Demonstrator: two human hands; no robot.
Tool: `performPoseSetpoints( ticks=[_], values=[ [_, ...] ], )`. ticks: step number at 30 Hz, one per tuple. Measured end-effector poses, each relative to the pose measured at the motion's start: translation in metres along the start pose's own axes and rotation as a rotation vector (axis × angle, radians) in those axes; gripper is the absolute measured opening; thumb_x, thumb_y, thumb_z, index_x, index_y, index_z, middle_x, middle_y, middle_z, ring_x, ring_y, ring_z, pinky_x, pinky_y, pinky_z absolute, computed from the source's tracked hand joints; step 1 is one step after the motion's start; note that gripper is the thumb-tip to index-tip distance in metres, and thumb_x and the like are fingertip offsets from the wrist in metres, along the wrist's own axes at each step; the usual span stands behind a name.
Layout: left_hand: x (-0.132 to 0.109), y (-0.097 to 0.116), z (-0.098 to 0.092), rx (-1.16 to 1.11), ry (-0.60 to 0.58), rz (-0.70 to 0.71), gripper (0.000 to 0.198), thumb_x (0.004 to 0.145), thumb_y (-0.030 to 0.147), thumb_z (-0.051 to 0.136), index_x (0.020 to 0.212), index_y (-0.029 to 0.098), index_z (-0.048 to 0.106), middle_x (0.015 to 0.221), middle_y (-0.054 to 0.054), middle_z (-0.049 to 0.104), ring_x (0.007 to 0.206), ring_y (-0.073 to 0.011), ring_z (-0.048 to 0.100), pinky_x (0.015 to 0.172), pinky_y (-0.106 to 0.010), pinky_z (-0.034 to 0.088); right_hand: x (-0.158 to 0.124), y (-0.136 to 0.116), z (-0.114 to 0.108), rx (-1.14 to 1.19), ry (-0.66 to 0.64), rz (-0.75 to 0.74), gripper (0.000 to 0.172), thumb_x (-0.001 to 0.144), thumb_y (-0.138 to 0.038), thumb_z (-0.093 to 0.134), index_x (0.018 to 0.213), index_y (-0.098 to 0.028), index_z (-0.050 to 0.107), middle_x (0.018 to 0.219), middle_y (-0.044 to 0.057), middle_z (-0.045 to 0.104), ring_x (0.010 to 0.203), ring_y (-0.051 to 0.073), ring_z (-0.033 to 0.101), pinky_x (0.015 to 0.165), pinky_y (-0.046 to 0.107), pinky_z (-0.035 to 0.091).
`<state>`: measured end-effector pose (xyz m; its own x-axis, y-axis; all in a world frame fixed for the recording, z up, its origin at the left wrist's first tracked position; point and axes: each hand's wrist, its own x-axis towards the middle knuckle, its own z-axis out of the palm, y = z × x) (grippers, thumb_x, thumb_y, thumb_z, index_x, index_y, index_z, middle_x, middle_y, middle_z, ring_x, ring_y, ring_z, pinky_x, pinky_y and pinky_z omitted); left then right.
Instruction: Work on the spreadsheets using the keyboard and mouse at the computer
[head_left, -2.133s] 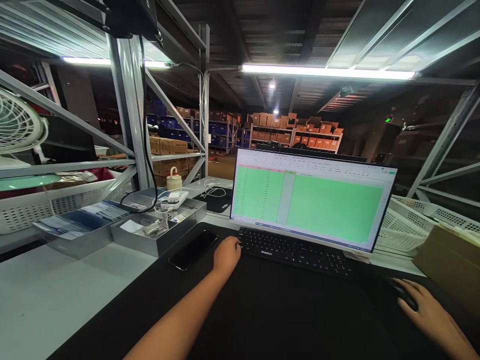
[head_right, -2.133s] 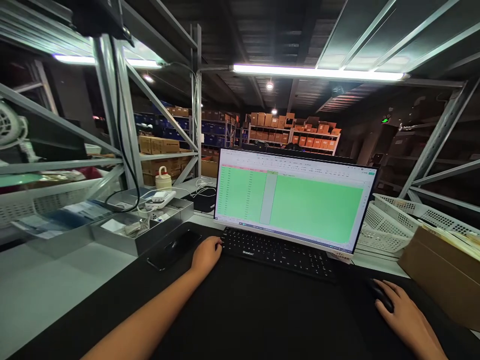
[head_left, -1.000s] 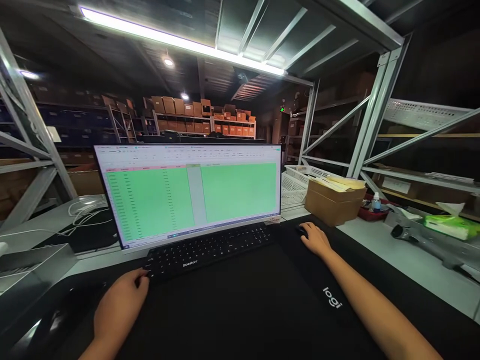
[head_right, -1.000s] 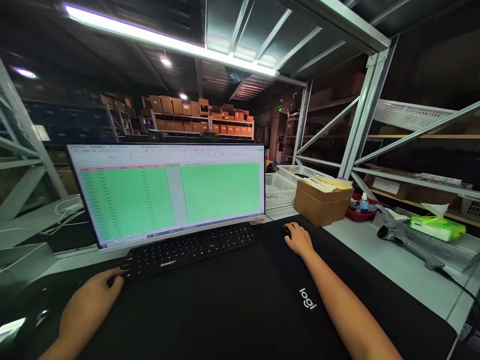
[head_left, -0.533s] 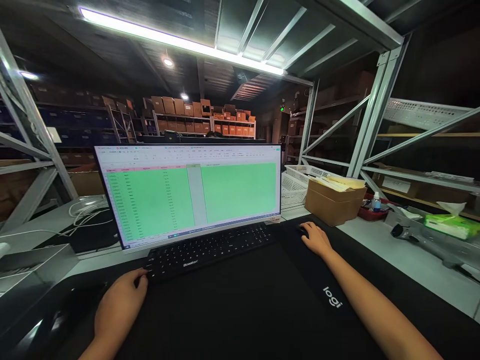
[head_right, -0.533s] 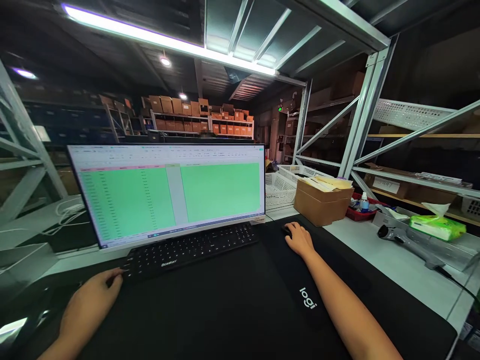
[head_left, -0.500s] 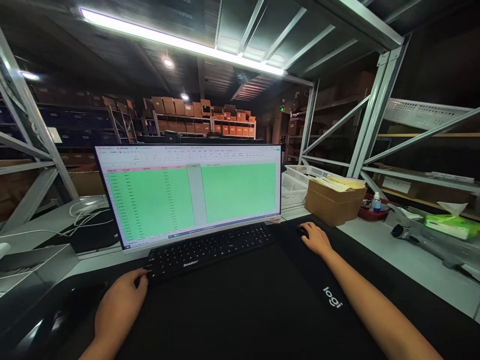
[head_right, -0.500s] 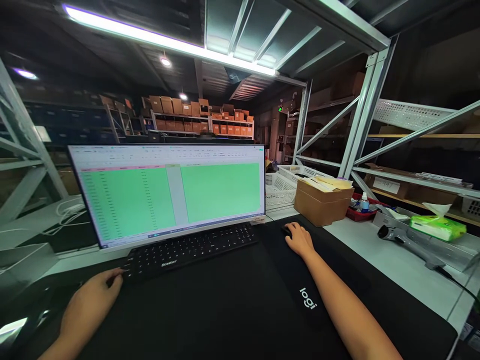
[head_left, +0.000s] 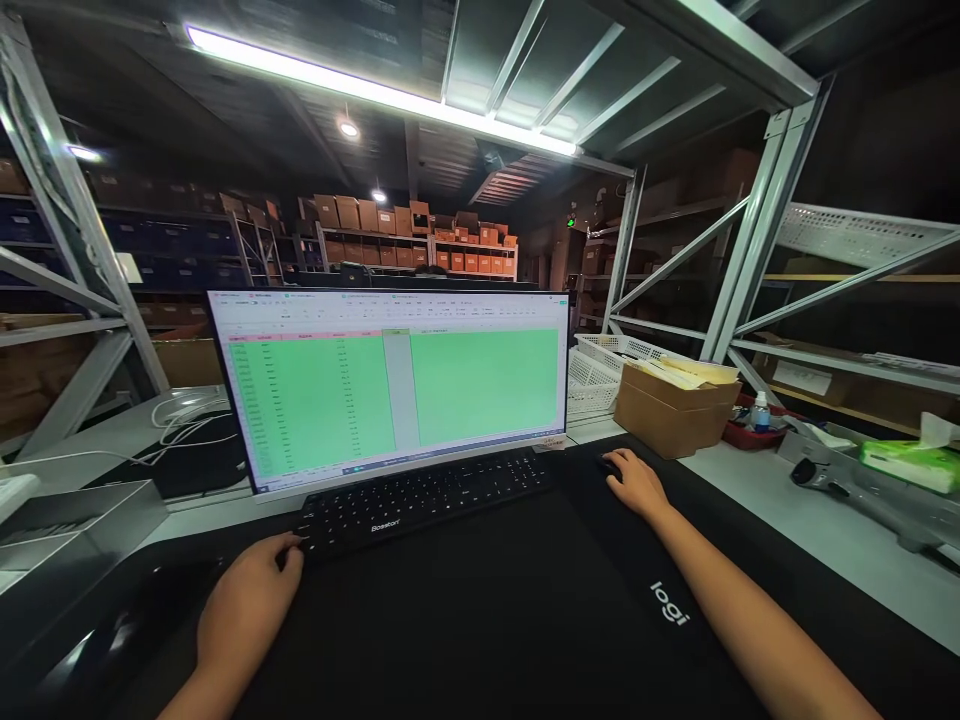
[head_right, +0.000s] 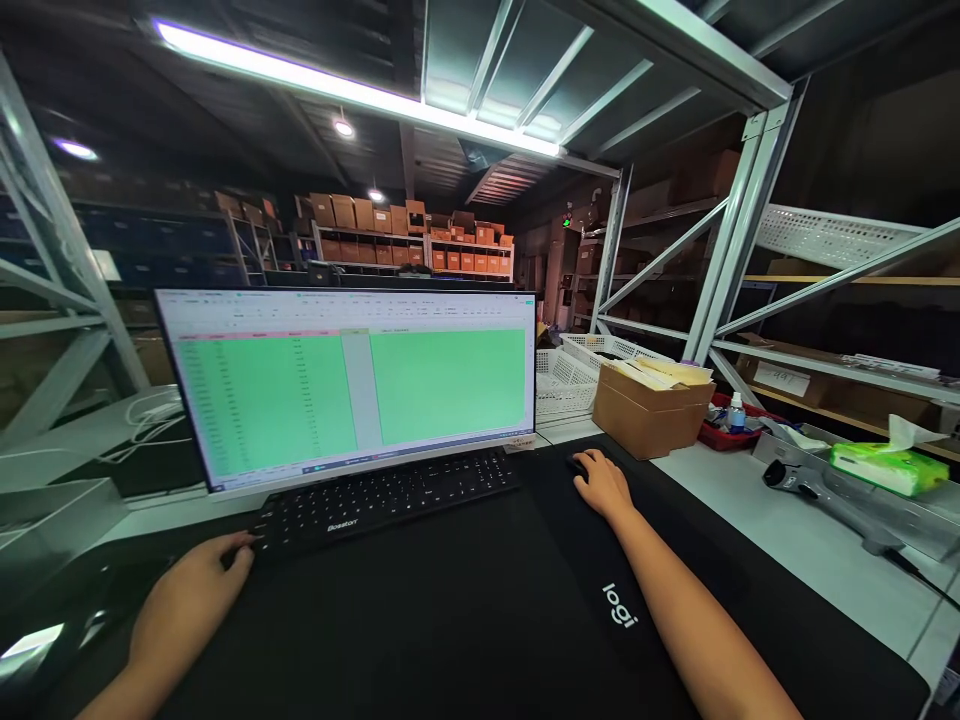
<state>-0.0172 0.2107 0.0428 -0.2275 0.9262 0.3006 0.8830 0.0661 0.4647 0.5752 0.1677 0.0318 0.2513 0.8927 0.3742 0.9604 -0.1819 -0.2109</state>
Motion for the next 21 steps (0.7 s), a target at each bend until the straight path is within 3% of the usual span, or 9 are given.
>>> performPoseSetpoints(
  ticks=[14,21],
  values=[
    [-0.002,-0.001,0.001,0.020,-0.014,-0.003,0.058,0.091,0.045,0.032,0.124,0.014,0.068,0.135,-0.015,0.066,0.119,-0.0338,0.063,0.099,-0.044,0.052,0.010,0.009,0.017,0.020,0.000,0.008,0.052,0.096,-0.036,0.045,0.145,-0.025,0.057,0.156,0.011,0.048,0.139,0.025,0.051,0.115,0.040,0.040],
    [0.001,-0.001,0.005,0.019,0.037,0.018,0.048,0.090,0.039,0.038,0.115,0.017,0.072,0.130,-0.012,0.070,0.116,-0.0317,0.066,0.097,-0.041,0.053,0.011,0.008,0.017,0.020,0.024,0.004,0.051,0.095,-0.038,0.045,0.143,-0.027,0.058,0.155,0.009,0.051,0.136,0.026,0.054,0.112,0.042,0.044]
  ],
)
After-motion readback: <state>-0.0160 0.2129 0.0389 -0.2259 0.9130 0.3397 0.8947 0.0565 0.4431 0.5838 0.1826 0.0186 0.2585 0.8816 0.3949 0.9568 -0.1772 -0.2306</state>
